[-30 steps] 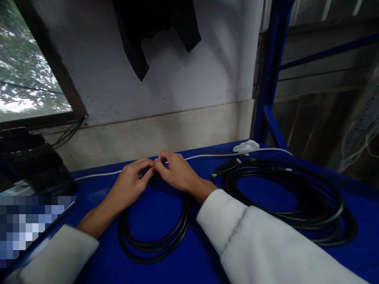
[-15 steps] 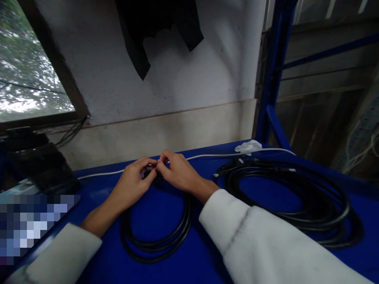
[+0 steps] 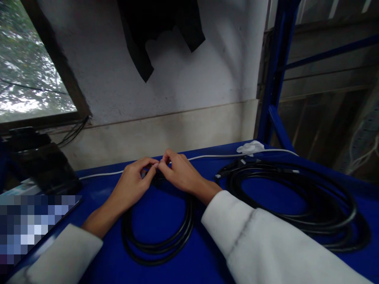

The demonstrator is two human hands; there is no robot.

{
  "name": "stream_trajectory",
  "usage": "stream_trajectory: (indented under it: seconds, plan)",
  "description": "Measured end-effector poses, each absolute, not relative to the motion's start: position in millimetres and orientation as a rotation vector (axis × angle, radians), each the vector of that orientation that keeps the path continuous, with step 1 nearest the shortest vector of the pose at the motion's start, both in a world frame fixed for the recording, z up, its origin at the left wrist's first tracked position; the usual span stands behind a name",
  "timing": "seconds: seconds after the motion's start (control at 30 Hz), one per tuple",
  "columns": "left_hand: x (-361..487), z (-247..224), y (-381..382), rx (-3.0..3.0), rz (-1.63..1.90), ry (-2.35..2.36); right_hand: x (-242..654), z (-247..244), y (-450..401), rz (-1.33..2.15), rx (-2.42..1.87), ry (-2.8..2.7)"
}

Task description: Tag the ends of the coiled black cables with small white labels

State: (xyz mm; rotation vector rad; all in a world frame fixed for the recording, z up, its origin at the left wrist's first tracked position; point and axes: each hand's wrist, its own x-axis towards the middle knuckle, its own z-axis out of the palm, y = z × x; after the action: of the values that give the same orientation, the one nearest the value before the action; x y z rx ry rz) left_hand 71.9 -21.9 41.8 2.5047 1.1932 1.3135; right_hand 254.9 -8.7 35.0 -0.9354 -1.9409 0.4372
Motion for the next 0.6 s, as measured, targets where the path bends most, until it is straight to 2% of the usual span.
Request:
stream_trajectory:
  seconds: [0.6]
  plan:
    - [71.4,42.7,-23.0,2.415,1.309,1.237,255.5,30.7,-4.3,0.440,-0.868,-1.976]
